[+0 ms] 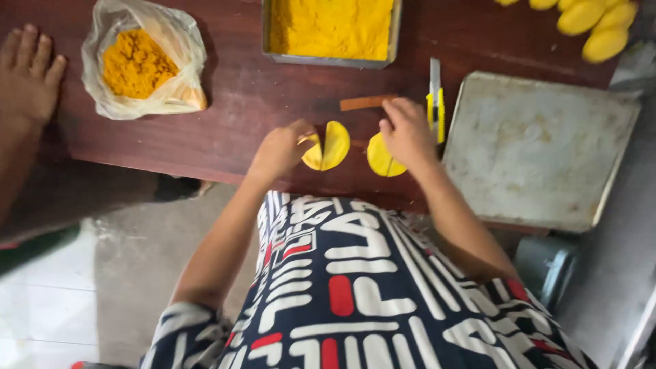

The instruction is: Flattening yellow dough balls, cutting them into semi-circles, and placing them on a baking tray.

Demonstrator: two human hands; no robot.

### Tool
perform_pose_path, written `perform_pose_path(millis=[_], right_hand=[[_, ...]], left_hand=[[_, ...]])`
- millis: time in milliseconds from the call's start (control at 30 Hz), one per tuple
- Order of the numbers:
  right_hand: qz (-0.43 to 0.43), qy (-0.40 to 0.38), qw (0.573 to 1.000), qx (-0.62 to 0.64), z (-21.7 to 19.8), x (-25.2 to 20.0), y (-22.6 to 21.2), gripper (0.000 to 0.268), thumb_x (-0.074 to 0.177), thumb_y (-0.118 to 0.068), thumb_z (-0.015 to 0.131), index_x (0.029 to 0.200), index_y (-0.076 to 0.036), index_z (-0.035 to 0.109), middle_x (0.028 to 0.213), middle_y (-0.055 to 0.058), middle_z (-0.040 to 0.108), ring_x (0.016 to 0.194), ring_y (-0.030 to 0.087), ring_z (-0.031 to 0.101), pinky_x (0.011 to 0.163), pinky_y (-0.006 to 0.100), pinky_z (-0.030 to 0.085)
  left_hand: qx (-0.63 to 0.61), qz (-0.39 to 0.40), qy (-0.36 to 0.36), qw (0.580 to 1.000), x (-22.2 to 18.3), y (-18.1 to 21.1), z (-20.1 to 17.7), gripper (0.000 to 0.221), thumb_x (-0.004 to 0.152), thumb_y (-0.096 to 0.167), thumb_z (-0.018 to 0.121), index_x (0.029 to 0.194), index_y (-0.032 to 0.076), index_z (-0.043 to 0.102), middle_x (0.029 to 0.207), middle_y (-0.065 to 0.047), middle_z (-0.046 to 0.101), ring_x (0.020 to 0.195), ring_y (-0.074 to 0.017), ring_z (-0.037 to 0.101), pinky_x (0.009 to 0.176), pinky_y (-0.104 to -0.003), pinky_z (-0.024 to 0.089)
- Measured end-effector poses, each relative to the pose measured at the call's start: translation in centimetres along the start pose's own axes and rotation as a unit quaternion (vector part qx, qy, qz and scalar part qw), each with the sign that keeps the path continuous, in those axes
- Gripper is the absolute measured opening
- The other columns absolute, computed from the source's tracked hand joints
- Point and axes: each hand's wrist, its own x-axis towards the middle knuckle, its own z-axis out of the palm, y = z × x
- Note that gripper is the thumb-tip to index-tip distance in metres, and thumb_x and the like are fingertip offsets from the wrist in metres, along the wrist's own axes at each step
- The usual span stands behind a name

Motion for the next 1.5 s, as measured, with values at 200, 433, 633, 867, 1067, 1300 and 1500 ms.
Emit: perform_pose_path(millis=[200,433,633,867,1067,1300,1500], right_hand=[[-0.073,-0.073,0.993,0.055,1.3,-0.5,-5.6,0.037,0.092,-0.016,0.072,0.126,-0.003,0.067,0.125,0.014,0.066,0.114,0.036,0.06,0.097,0.046,0.051],[-0.086,-0.066,0.994,0.001,7.5,-0.1,-6.9,0.057,0.08,-0.022,0.083,0.128,-0.003,0.057,0.112,0.018,0.06,0.107,0.037,0.058,0.093,0.049,0.049],[0.159,-0.127,0.975,0.09,8.3,0.7,-7.2,0.05,0.083,-0.021,0.083,0.123,-0.006,0.057,0.105,0.011,0.064,0.104,0.034,0.061,0.095,0.047,0.047],[0.099,-0.171,0.979,0.058,5.9,0.3,-5.4,0.028,0.086,-0.013,0.08,0.11,-0.005,0.067,0.096,0.012,0.071,0.087,0.03,0.068,0.077,0.043,0.054],[0.156,-0.127,0.938,0.283,-3.8,7.2,-8.3,0.023,0.095,-0.004,0.072,0.118,-0.003,0.068,0.103,0.0,0.071,0.092,0.008,0.067,0.081,0.027,0.057],[0.057,0.129,0.988,0.065,-1.2,18.1,-6.3,0.022,0.097,0.003,0.075,0.118,0.003,0.07,0.115,0.014,0.066,0.094,0.018,0.068,0.08,0.031,0.059],[0.007,-0.047,0.997,-0.056,6.1,18.9,-3.2,0.053,0.092,-0.017,0.074,0.135,0.01,0.057,0.138,0.032,0.056,0.131,0.048,0.052,0.11,0.052,0.044]], left_hand=[[-0.209,-0.042,0.119,0.97,-4.3,0.9,-2.0,0.021,0.096,0.012,0.072,0.112,0.002,0.065,0.098,-0.009,0.077,0.091,-0.0174,0.075,0.079,-0.03,0.061],[-0.229,-0.047,0.228,0.945,-4.9,-2.4,-3.5,0.017,0.095,0.006,0.074,0.108,-0.001,0.064,0.095,-0.008,0.074,0.09,-0.0123,0.072,0.079,-0.029,0.06],[-0.18,-0.037,0.245,0.952,-4.7,-4.5,-6.4,0.016,0.095,0.004,0.074,0.108,-0.001,0.067,0.097,-0.011,0.072,0.082,-0.0144,0.069,0.074,-0.029,0.055],[-0.236,0.005,0.212,0.948,-3.9,-8.1,-7.4,0.015,0.096,0.006,0.073,0.109,0.001,0.068,0.099,-0.01,0.074,0.086,-0.0165,0.073,0.076,-0.029,0.057],[-0.226,0.007,0.157,0.962,-3.4,-9.6,-9.4,0.016,0.094,0.007,0.074,0.109,0.003,0.07,0.095,-0.01,0.074,0.079,-0.0184,0.071,0.072,-0.031,0.056],[-0.207,0.047,0.143,0.967,-2.2,-11.2,-11.9,0.017,0.091,0.009,0.075,0.107,0.004,0.069,0.1,-0.01,0.074,0.074,-0.0218,0.069,0.065,-0.033,0.054],[-0.212,0.0,0.138,0.967,-2.1,-13.2,-12.8,0.017,0.091,0.01,0.076,0.106,0.006,0.07,0.095,-0.009,0.074,0.073,-0.0212,0.068,0.065,-0.033,0.054]])
